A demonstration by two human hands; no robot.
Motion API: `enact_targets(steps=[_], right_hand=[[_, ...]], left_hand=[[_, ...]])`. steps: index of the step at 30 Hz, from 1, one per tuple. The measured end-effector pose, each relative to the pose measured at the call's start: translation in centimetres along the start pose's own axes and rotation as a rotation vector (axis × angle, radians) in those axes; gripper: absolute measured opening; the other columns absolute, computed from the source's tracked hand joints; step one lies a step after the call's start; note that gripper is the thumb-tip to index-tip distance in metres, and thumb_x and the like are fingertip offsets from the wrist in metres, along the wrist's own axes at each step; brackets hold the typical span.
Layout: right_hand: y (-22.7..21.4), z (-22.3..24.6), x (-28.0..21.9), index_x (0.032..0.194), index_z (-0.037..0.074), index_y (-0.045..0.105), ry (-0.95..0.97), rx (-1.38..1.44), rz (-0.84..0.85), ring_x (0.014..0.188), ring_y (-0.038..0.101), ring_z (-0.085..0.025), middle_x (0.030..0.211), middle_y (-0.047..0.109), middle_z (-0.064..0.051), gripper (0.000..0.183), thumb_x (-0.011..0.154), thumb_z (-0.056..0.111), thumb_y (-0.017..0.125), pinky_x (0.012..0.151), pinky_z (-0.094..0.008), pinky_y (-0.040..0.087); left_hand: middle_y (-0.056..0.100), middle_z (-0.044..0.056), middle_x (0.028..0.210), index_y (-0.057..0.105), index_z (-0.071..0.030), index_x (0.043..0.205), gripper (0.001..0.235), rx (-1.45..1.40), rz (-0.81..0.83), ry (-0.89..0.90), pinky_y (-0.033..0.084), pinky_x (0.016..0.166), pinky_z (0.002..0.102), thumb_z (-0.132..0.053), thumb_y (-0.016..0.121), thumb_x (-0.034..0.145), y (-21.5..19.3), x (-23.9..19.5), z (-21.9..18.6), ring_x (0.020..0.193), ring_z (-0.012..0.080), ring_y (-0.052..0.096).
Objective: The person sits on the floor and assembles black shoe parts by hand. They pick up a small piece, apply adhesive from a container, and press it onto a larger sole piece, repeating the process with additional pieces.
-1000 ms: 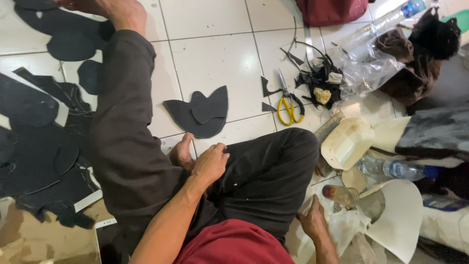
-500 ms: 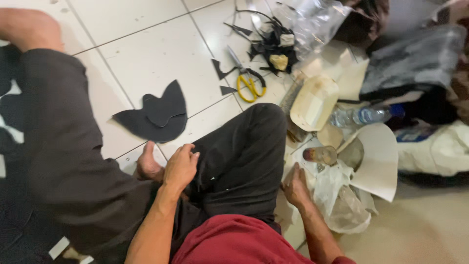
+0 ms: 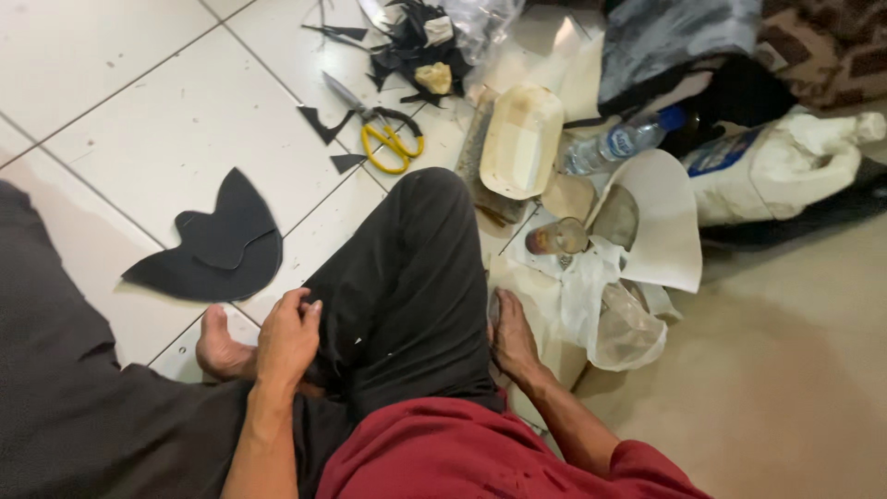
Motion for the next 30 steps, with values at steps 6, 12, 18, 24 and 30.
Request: enact_targets(steps=[6, 12, 18, 24, 30], right_hand=[[-1.4, -4.2, -0.8, 0.12, 0.005, 0.042, 0.069, -0.046, -0.117, 0.097, 0.056, -0.031, 0.101, 0.046, -0.011, 0.033, 0.092, 0.022, 0.046, 0.081, -0.04, 0.048], [-4.5, -7.1, -1.7, 0.112, 0.004, 0.05, 0.507, -0.18, 0.286, 0.091, 0.064, -0.028, 0.1, 0.055, -0.014, 0.038, 0.088, 0.033, 0.049, 0.069, -0.037, 0.055], [-4.4, -5.9, -2.4, 0.098, 0.006, 0.054, 0.399, -0.396, 0.468, 0.079, 0.065, -0.031, 0.085, 0.06, -0.012, 0.038, 0.084, 0.04, 0.047, 0.059, -0.04, 0.051], [-3.6, -7.1, -4.0, 0.097, 0.004, 0.06, 0.509, -0.447, 0.586, 0.097, 0.064, -0.031, 0.096, 0.065, -0.018, 0.047, 0.086, 0.048, 0.05, 0.083, -0.044, 0.049], [-1.2, -1.2, -7.5, 0.098, 0.004, 0.065, 0.721, 0.069, 1.172, 0.084, 0.067, -0.02, 0.095, 0.069, -0.01, 0.037, 0.094, 0.037, 0.047, 0.075, -0.031, 0.055]], left_hand=[[0.062, 0.021, 0.103, 0.057, -0.005, 0.118, 0.036, 0.032, -0.002, 0.001, 0.045, 0.088, 0.05, -0.028, 0.053, 0.091, 0.4, 0.1, 0.4, 0.103, 0.0399, 0.058], [0.062, 0.02, 0.104, 0.057, -0.007, 0.119, 0.035, 0.036, -0.007, 0.001, 0.045, 0.089, 0.049, -0.028, 0.054, 0.091, 0.6, 0.2, 0.8, 0.103, 0.039, 0.058], [0.062, 0.021, 0.103, 0.057, -0.005, 0.119, 0.036, 0.045, 0.001, 0.027, 0.045, 0.087, 0.05, -0.028, 0.055, 0.091, 0.6, 0.1, 0.5, 0.102, 0.0406, 0.058], [0.062, 0.021, 0.104, 0.057, -0.006, 0.119, 0.036, 0.038, 0.027, -0.013, 0.045, 0.088, 0.05, -0.028, 0.054, 0.091, 0.9, 0.3, 1.1, 0.103, 0.0398, 0.058], [0.063, 0.015, 0.103, 0.056, -0.006, 0.115, 0.034, 0.027, -0.013, -0.013, 0.041, 0.089, 0.043, -0.024, 0.054, 0.086, 1.3, 0.6, 1.7, 0.101, 0.0332, 0.057]])
Point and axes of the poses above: each hand's wrist, its own x-axis towards the middle knuckle, its own y-axis out of the palm, z = x × y, the point moved 7 cm from there along x, towards the middle knuckle
